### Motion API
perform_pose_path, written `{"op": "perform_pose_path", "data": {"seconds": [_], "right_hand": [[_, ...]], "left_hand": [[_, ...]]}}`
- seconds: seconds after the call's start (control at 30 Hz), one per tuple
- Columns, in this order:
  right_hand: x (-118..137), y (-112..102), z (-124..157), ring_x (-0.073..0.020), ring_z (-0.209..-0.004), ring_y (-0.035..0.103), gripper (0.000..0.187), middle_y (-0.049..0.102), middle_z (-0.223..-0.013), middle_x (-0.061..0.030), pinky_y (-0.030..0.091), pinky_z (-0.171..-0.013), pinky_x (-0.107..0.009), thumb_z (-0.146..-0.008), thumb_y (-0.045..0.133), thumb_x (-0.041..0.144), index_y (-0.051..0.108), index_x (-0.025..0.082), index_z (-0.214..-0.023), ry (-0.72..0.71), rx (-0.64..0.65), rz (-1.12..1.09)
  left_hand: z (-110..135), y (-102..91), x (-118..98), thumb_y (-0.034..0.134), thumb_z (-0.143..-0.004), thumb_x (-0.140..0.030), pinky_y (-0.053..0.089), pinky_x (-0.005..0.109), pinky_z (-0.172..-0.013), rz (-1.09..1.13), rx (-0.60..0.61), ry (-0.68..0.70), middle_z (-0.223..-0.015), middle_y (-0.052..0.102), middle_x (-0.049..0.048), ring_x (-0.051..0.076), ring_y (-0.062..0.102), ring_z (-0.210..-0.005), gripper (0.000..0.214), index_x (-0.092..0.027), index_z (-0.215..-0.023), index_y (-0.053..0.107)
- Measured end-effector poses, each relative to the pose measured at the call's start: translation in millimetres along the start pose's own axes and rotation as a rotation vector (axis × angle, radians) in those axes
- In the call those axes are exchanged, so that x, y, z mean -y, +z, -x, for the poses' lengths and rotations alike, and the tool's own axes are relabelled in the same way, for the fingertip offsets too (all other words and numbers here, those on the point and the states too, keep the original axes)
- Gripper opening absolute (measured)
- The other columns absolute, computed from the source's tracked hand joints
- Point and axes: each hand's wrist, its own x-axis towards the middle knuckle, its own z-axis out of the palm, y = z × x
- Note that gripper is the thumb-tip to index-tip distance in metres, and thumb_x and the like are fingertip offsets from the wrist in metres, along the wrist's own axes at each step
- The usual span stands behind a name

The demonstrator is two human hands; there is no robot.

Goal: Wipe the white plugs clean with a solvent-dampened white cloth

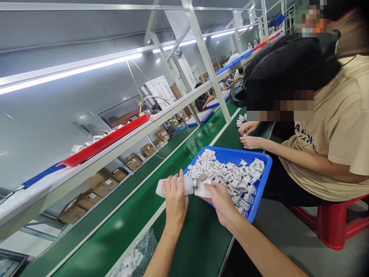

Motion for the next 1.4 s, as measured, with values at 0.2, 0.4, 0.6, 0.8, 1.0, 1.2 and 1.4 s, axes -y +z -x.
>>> {"op": "perform_pose_path", "data": {"seconds": [0.2,0.4,0.6,0.8,1.0,1.2,1.4], "right_hand": [[1,2,5,-0.0192,-0.093,0.071,0.019,0.074,-0.099,-0.0035,0.059,-0.087,-0.040,-0.098,0.066,0.033,0.070,0.015,-0.096,-0.007,-0.003,-0.005],[3,2,7,-0.0194,-0.094,0.071,0.019,0.073,-0.100,-0.0035,0.058,-0.088,-0.041,-0.098,0.066,0.033,0.070,0.015,-0.096,-0.004,-0.002,0.015],[4,5,9,-0.0194,-0.094,0.071,0.020,0.073,-0.098,-0.0033,0.058,-0.087,-0.040,-0.098,0.066,0.033,0.070,0.014,-0.095,-0.004,-0.008,0.029],[0,9,8,-0.0188,-0.091,0.070,0.022,0.072,-0.095,-0.0023,0.058,-0.085,-0.039,-0.098,0.066,0.035,0.069,0.015,-0.092,-0.023,-0.004,0.084],[-12,9,-6,-0.0192,-0.089,0.070,0.024,0.071,-0.100,-0.0028,0.059,-0.080,-0.037,-0.097,0.067,0.038,0.069,0.015,-0.101,-0.010,0.054,0.248],[-33,-1,-24,-0.0174,-0.085,0.069,0.026,0.070,-0.104,-0.0045,0.060,-0.076,-0.036,-0.099,0.064,0.039,0.067,0.015,-0.110,0.101,0.153,0.483],[-55,-10,-12,-0.0177,-0.083,0.068,0.028,0.070,-0.103,-0.0032,0.059,-0.071,-0.033,-0.097,0.066,0.040,0.067,0.015,-0.109,0.054,0.261,0.800]], "left_hand": [[-4,-6.9,0,0.048,-0.079,0.003,0.039,0.062,-0.110,-0.069,-0.013,0.033,-0.128,0.065,0.0177,0.040,0.055,-0.124,0.071,-0.013,-0.148,0.051],[0,-7.7,1,0.046,-0.078,0.005,0.034,0.064,-0.113,-0.067,-0.011,0.043,-0.130,0.065,0.0168,0.041,0.053,-0.128,0.075,-0.014,-0.150,0.049],[-1,-9.1,3,0.047,-0.082,0.004,0.033,0.064,-0.113,-0.009,-0.002,0.010,-0.129,0.065,0.0160,0.040,0.052,-0.129,0.072,-0.018,-0.150,0.051],[7,-10.2,1,0.052,-0.085,-0.002,0.037,0.062,-0.110,0.133,0.029,-0.093,-0.127,0.062,0.0158,0.038,0.051,-0.125,0.061,-0.018,-0.143,0.054],[31,7.7,-1,0.066,-0.084,-0.018,0.052,0.044,-0.092,0.373,0.103,-0.345,-0.117,0.064,0.0100,0.030,0.059,-0.109,0.044,-0.021,-0.127,0.058],[48,46.4,26,0.084,-0.074,-0.034,0.054,0.038,-0.080,0.543,0.066,-0.758,-0.103,0.071,0.0048,0.026,0.068,-0.093,0.049,-0.020,-0.115,0.061],[51,78.3,57,0.066,-0.095,-0.040,0.059,0.042,-0.083,0.627,-0.059,-1.094,-0.113,0.069,0.0072,0.022,0.069,-0.096,0.036,-0.017,-0.123,0.062]]}}
